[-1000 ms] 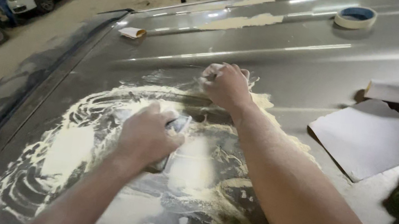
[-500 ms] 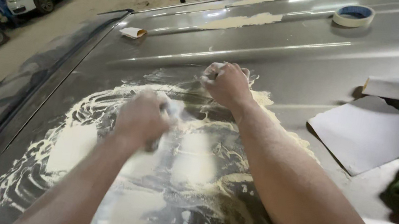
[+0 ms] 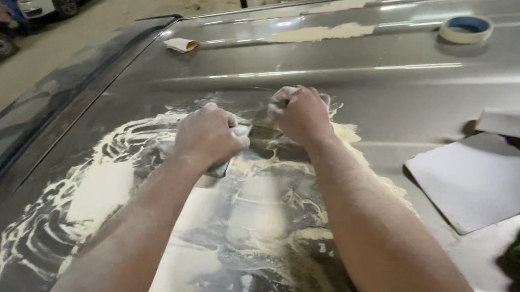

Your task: The person sands a beige filler patch on a car hood using a sanding block and sandpaper. They repeatedly rub the surface, switch between tools, and wipe away dust with a cloth while working in a garage.

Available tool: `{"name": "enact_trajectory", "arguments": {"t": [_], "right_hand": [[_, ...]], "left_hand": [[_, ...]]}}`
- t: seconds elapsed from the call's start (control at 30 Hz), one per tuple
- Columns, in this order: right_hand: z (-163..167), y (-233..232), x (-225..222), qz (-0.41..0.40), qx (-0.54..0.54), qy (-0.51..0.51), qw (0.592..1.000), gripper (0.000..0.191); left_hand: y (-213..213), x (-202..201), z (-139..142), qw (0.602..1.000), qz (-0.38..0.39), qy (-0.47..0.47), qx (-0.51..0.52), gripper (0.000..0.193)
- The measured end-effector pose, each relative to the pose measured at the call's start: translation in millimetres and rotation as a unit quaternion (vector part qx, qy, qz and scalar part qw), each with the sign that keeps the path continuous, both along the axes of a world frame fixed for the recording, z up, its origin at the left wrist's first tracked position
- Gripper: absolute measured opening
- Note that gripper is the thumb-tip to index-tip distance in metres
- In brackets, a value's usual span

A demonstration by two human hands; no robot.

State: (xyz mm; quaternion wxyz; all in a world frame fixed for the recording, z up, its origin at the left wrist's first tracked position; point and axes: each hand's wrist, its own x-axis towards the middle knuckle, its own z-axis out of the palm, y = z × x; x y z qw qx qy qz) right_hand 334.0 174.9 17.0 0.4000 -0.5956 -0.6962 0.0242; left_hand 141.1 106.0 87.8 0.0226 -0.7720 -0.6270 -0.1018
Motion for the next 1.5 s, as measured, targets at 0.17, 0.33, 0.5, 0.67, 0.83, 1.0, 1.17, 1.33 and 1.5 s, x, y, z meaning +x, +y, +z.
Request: {"name": "enact_trajectory", "arguments": {"t": [0.17,0.33,0.5,0.67,0.83,1.0,1.17,1.33,1.5], "right_hand": [[0.2,-0.4,0.9,0.003,-0.019,0.024,1.000,0.025],[-1.2,-1.7,1.6,0.007,-0.018,0.037,0.999,0.025],[-2.4,1.9,1.7,-0.007,0.026,0.032,0.999,0.024],[-5.9,4.5,2.3,-0.001,-0.032,0.032,0.999,0.027],[-5.6,4.0,3.6,-0.002,0.040,0.016,0.999,0.025],[-0.7,1.7,1.9,0.003,-0.024,0.035,0.999,0.025],[0.8,-2.7,2.2,0.005,-0.026,0.043,0.999,0.024],[2.2,2.2,-0.9,0.001,-0.050,0.028,0.998,0.024],[1.9,2.3,-2.5,-0.008,-0.045,0.024,0.999,0.021]], "left_hand": [[-8.6,-9.0,-14.2,0.998,-0.058,0.029,-0.021,0.044],[7.5,-7.9,-9.3,0.999,0.024,-0.016,-0.018,0.041],[-0.2,-13.1,-19.2,0.999,0.007,-0.018,0.031,0.037],[-5.6,-28.4,-27.8,0.999,-0.006,0.009,-0.034,0.041],[11.4,-25.6,-8.4,0.997,0.059,-0.010,0.046,0.040],[-21.2,-30.5,-28.5,0.999,0.020,0.019,-0.043,0.048],[4.6,-40.4,-9.3,0.994,0.081,0.036,-0.066,0.037],[-7.7,-31.9,-13.0,0.996,0.059,0.047,-0.038,0.038],[-27.3,-21.3,-19.2,0.996,0.031,0.029,-0.080,0.045]]}}
